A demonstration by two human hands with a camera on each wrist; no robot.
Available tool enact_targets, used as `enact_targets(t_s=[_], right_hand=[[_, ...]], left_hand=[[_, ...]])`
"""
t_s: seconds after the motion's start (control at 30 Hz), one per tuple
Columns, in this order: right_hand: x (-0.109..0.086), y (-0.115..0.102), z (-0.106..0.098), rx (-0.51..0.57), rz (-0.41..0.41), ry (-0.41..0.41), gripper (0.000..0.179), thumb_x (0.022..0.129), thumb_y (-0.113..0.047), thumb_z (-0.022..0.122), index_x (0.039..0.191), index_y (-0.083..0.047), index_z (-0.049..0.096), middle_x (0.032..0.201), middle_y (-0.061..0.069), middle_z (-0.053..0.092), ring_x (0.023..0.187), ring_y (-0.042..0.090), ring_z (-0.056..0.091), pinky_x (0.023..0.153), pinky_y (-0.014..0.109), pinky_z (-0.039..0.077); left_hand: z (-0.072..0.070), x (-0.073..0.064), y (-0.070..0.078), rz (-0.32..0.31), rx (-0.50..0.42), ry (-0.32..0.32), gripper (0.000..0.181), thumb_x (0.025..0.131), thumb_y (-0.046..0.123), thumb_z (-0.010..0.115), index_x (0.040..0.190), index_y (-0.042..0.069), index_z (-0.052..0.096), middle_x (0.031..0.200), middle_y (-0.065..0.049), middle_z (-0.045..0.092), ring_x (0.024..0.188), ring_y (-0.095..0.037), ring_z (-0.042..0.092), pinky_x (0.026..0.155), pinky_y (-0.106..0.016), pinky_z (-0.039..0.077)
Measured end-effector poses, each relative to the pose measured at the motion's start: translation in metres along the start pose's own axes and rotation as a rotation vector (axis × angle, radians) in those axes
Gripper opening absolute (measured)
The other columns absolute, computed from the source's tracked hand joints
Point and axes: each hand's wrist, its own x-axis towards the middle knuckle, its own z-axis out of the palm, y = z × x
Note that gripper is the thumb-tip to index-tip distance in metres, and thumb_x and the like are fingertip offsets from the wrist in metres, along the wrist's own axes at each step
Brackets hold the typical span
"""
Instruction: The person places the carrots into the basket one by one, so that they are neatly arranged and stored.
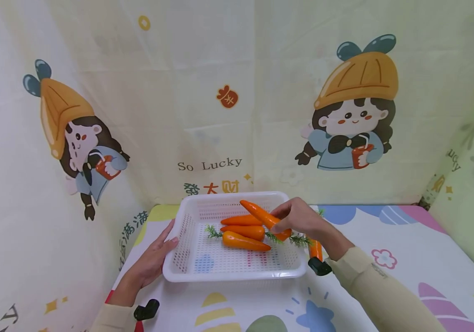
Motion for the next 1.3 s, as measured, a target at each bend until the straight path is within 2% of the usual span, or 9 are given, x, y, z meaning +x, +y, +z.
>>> enact_targets(t_s=[0.43, 1.3], right_hand=[[0.016, -0.006, 0.01, -0.021, 0.022, -0.039, 0.037, 0.078, -0.006, 0.087, 0.114, -0.01, 0.081, 0.11, 0.007, 0.078, 0.09, 0.023, 0.074, 0.077, 0.036, 0.066], [0.04, -0.005, 0.032, -0.138, -0.075, -0.185, 0.03, 0.077, -0.008, 0.088, 0.107, -0.009, 0.083, 0.104, 0.004, 0.077, 0.089, 0.021, 0.068, 0.081, 0.031, 0.065]], left_hand=[[0.0, 0.001, 0.0, -0.012, 0.001, 0.006, 0.071, 0.104, 0.044, 0.06, 0.157, 0.064, 0.018, 0.171, -0.004, 0.032, 0.14, -0.039, 0.056, 0.102, -0.053, 0.059], [0.0, 0.001, 0.0, -0.02, -0.019, 0.003, 0.071, 0.103, 0.043, 0.062, 0.155, 0.066, 0.019, 0.171, -0.002, 0.032, 0.14, -0.037, 0.056, 0.102, -0.051, 0.059]])
